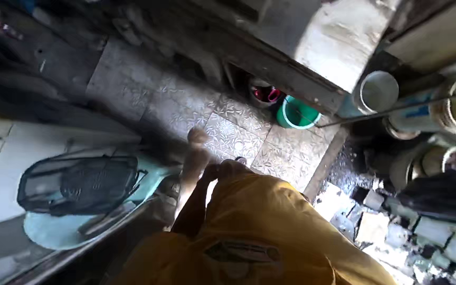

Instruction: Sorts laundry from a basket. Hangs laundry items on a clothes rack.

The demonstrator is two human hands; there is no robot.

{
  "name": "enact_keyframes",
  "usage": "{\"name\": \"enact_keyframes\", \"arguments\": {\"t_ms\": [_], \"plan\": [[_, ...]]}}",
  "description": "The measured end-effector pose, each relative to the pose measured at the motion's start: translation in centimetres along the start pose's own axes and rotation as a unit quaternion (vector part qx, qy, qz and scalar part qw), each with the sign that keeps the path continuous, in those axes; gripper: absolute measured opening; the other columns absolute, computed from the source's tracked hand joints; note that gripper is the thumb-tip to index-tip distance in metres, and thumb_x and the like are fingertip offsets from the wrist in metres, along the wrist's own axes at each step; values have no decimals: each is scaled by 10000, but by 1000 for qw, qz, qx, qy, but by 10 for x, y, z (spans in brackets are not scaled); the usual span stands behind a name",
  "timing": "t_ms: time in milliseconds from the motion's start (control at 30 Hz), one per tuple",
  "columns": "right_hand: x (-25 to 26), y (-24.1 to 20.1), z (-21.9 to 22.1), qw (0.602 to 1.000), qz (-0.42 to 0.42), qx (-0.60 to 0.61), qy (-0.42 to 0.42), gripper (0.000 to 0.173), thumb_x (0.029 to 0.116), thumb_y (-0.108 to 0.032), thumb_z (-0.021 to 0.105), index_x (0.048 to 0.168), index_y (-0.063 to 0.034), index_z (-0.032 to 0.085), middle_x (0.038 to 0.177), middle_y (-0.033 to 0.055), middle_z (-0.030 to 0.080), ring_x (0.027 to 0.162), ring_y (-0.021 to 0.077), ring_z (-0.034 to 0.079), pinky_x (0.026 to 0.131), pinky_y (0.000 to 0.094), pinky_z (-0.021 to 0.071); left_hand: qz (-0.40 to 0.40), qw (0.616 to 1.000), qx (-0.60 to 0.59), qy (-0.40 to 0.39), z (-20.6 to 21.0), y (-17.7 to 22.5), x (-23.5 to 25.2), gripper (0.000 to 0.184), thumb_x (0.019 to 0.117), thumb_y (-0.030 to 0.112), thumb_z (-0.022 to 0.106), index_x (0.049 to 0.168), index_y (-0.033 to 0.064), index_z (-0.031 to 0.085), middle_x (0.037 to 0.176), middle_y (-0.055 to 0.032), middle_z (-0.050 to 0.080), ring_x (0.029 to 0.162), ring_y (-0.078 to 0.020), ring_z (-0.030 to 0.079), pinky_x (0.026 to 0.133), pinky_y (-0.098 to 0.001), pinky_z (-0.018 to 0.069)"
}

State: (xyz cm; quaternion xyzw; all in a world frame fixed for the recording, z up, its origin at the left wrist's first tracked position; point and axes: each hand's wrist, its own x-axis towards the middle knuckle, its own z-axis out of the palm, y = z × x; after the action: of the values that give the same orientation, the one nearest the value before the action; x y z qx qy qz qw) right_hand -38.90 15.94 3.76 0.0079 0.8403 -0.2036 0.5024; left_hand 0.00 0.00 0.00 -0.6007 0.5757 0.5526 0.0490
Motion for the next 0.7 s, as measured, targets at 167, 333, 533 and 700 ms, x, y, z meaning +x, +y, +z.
{"name": "enact_keyframes", "arguments": {"t_ms": [167,333,533,700], "plan": [[78,-115,41,990,-98,-17,-95,415,1096,-258,463,1423,-7,511,1342,168,638,1146,246,658,936,401,548,-51,958,-260,113,-43,-27,7,396,1081,248,521,1404,22,559,1349,-214,627,1152,-334,659,970,-520,533],[86,-239,115,975,-157,-92,-129,379,1095,-281,474,1376,-42,560,1255,153,682,1067,245,684,887,392,554,-241,845,-431,203,-24,-115,-12,389,1073,281,535,1391,61,572,1327,-176,644,1121,-318,673,938,-526,549],[88,-315,221,898,-167,-268,-308,429,1096,-305,455,1446,-61,496,1319,116,665,1103,204,685,901,364,564,-399,684,-550,267,51,-148,-61,381,1067,249,530,1384,41,575,1284,-212,650,1051,-316,692,880,-478,579],[96,-383,315,814,-163,-417,-369,408,1084,-239,494,1447,-52,516,1332,148,646,1092,227,670,897,386,554,-203,757,-543,301,1,-33,-98,421,1107,141,423,1357,-196,467,1209,-436,571,947,-425,681,773,-429,581]]}}
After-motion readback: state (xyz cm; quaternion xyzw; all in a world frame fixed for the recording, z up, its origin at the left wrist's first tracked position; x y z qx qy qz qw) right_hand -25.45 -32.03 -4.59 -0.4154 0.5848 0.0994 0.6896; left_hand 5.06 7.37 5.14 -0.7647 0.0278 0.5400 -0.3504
